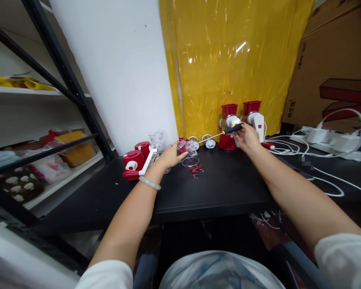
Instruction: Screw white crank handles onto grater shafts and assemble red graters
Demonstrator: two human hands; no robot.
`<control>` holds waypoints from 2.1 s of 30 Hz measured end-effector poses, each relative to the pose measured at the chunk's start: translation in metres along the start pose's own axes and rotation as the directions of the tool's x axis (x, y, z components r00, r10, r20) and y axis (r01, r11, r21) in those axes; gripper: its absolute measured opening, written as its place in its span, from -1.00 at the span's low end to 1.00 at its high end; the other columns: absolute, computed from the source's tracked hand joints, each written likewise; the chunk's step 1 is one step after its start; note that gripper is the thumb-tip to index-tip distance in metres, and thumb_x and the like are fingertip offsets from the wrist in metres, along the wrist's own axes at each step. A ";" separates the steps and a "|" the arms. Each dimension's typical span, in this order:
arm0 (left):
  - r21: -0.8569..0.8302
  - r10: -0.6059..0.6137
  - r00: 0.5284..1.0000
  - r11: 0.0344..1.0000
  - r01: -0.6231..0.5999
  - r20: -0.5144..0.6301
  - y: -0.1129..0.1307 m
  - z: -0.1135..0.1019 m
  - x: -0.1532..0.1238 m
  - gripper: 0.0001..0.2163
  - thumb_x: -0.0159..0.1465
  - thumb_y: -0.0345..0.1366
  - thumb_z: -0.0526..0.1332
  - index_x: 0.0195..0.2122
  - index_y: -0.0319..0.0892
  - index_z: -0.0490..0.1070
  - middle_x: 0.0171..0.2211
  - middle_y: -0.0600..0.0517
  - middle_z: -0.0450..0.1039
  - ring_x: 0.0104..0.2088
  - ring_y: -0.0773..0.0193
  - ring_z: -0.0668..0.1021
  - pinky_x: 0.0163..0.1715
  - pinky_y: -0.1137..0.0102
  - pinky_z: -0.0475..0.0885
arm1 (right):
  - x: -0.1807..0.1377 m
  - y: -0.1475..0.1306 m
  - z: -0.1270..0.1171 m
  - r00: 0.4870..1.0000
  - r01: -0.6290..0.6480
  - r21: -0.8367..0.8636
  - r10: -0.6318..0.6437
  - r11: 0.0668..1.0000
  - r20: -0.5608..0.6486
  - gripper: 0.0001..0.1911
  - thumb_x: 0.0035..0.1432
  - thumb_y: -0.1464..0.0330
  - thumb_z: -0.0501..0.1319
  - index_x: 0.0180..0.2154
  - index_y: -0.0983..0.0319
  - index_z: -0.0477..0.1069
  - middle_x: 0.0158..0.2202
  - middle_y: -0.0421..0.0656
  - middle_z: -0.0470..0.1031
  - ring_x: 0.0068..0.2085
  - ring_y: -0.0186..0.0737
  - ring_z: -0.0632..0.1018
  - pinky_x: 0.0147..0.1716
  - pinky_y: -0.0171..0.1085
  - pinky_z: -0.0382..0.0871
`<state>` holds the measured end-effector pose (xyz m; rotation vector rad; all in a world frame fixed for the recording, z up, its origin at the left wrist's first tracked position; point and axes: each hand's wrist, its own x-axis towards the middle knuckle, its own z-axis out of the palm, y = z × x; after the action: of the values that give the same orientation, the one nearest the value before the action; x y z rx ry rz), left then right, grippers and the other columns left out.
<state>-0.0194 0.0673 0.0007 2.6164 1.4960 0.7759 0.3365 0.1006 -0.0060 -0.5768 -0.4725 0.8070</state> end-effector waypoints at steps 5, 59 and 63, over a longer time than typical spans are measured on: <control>-0.004 -0.002 1.000 1.000 0.002 0.003 -0.001 0.000 0.000 -0.30 0.38 0.03 0.21 0.42 -0.26 0.13 0.34 -0.38 0.34 0.35 -0.20 0.42 0.32 -0.04 0.34 | -0.002 -0.003 0.002 1.000 0.019 -0.039 -0.019 0.999 -0.003 -0.91 0.12 0.43 0.33 -0.28 0.18 0.48 -0.46 -0.28 0.53 -0.48 -0.40 0.55 -0.59 -0.49 0.40; 0.012 0.003 1.000 1.000 -0.003 0.001 -0.002 0.002 0.001 -0.32 0.38 0.01 0.22 0.41 -0.26 0.14 0.29 -0.37 0.39 0.31 -0.21 0.45 0.29 -0.06 0.37 | 0.001 0.003 0.005 0.985 0.139 -0.107 -0.148 0.985 -0.086 -0.87 0.05 0.49 0.21 -0.31 0.18 0.40 -0.46 -0.31 0.48 -0.43 -0.38 0.55 -0.48 -0.43 0.48; 0.014 0.011 1.000 1.000 -0.011 -0.003 -0.001 0.001 0.001 -0.34 0.38 0.01 0.22 0.40 -0.22 0.16 0.29 -0.35 0.41 0.32 -0.21 0.45 0.30 -0.07 0.36 | 0.000 0.000 0.004 0.986 0.126 -0.162 -0.142 0.979 -0.088 -0.89 0.06 0.46 0.22 -0.31 0.19 0.40 -0.45 -0.30 0.47 -0.46 -0.39 0.53 -0.59 -0.49 0.35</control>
<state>-0.0197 0.0689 -0.0005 2.6369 1.4937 0.7743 0.3339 0.1013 -0.0027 -0.7194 -0.4804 0.6126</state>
